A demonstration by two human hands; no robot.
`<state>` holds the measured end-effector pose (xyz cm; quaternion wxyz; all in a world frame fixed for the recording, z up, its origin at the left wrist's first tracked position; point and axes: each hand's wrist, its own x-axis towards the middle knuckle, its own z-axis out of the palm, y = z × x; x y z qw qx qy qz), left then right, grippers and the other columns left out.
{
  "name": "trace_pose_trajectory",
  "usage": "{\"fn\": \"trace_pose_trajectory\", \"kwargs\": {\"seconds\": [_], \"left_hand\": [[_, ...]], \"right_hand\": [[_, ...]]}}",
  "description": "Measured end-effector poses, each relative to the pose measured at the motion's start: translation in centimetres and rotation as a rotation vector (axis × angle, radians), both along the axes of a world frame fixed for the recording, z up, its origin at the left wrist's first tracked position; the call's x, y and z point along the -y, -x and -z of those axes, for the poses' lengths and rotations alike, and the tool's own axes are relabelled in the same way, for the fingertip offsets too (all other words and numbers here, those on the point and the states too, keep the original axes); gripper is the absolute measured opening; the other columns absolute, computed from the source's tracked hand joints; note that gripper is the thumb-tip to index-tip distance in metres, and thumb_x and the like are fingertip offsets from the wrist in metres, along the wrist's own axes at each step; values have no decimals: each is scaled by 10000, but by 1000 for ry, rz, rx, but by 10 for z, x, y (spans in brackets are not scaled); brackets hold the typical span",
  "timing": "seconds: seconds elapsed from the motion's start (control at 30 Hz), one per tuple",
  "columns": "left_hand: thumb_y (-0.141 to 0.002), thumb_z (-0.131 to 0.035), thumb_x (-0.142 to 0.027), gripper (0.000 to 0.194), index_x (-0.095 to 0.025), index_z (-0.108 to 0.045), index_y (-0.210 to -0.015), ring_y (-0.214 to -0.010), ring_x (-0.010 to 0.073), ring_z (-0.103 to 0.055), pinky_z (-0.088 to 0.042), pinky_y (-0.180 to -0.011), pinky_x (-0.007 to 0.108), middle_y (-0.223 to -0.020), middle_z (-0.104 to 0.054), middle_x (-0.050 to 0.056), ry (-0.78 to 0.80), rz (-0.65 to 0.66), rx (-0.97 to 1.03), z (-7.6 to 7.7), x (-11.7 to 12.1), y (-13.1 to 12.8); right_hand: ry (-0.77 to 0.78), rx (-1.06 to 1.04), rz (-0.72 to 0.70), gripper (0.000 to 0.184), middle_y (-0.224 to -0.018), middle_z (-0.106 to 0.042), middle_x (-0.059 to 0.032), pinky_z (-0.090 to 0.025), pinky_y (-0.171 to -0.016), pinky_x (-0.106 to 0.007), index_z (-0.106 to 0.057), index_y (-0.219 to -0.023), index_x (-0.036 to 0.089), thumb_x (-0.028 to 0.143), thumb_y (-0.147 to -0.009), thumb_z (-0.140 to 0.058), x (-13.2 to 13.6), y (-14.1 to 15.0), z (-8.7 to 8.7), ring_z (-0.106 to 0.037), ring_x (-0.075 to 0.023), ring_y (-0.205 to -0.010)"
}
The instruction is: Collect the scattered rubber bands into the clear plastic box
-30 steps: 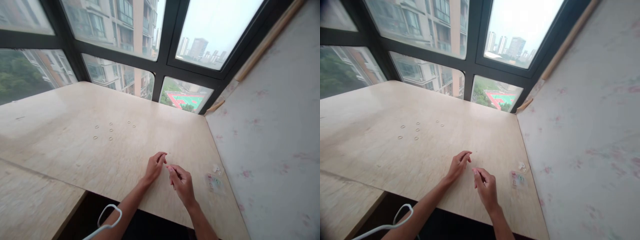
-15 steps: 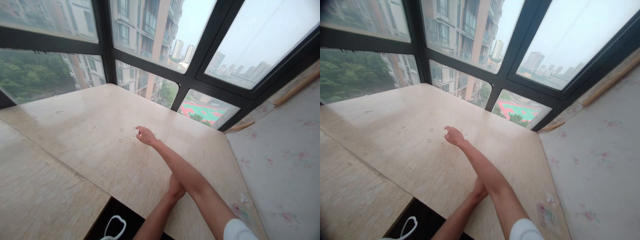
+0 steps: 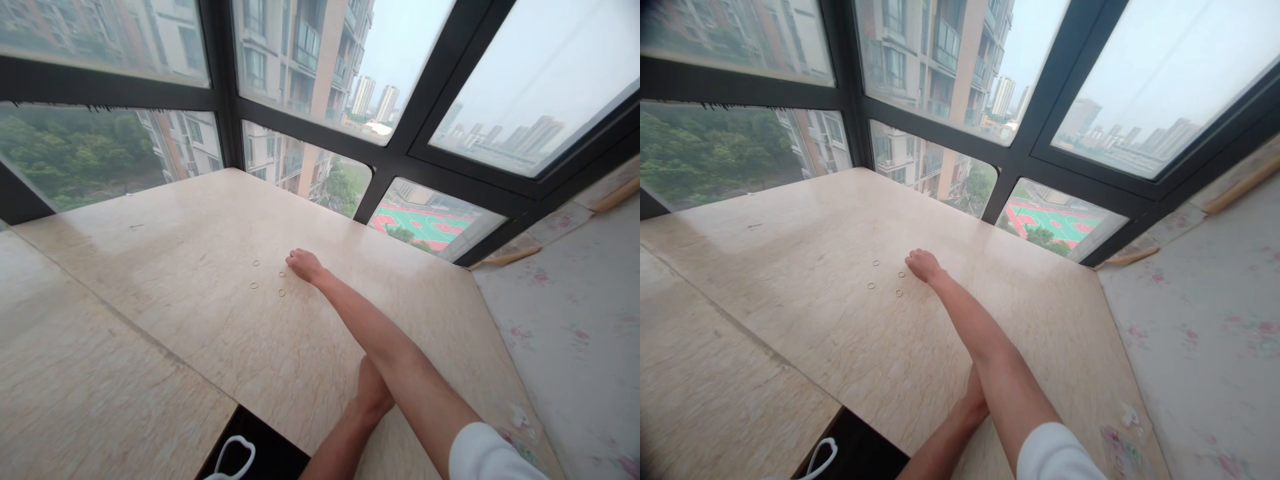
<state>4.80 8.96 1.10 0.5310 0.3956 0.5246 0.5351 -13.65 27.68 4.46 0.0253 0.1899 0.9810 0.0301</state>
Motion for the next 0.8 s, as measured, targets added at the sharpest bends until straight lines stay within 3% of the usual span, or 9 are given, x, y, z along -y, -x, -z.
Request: {"fn": "trace_pose_trajectory", "kwargs": {"seconds": [0.17,0.3,0.4,0.53,0.7,0.8], "left_hand": [[-830,-492,-328,256,-144,-622,-708,-864,286,-600,-469,-799,414,-922,-700,158,-30,-31,-289,-11,-5,0],[-840,-469,-277,245,-127,-636,-742,-830,251,-596,-471,-723,340,-863,-704,125,-100,-51,-307,-4,-11,-2],[-824,-464,-234,231,-128,-614,-683,-764,221,-591,-449,-638,285,-742,-683,80,-146,-35,-298,4,-14,-3],[-793,-433,-175,229,-144,-527,-587,-603,156,-551,-380,-522,233,-617,-617,45,-187,-60,-303,8,-18,-3],[-869,-406,-284,257,-149,-542,-697,-455,98,-498,-358,-446,201,-610,-583,15,-209,-74,-213,4,-21,-1],[-873,-417,-316,252,-146,-573,-771,-420,86,-485,-368,-431,199,-623,-577,-2,-202,-70,-198,1,-21,0]], "right_hand": [[20,-28,3,209,-1041,-619,-160,-443,-773,-333,-630,-919,124,91,-883,-427,4,-22,-1,-533,-238,-1002],[94,-120,37,97,-1019,-641,-119,-429,-753,-302,-612,-875,158,140,-801,-553,15,-45,-5,-550,-220,-963],[170,-255,127,88,-919,-659,-69,-419,-678,-271,-590,-860,180,161,-793,-537,26,-70,-11,-577,-183,-826],[293,-482,235,80,-826,-655,-26,-423,-656,-250,-568,-841,184,176,-799,-501,41,-115,-20,-593,-140,-716],[442,-737,351,96,-813,-660,-13,-472,-611,-223,-537,-855,184,238,-830,-462,64,-185,-28,-647,-115,-677],[622,-987,488,111,-773,-656,-7,-480,-523,-217,-509,-845,188,298,-836,-498,84,-230,-32,-665,-125,-598]]}}
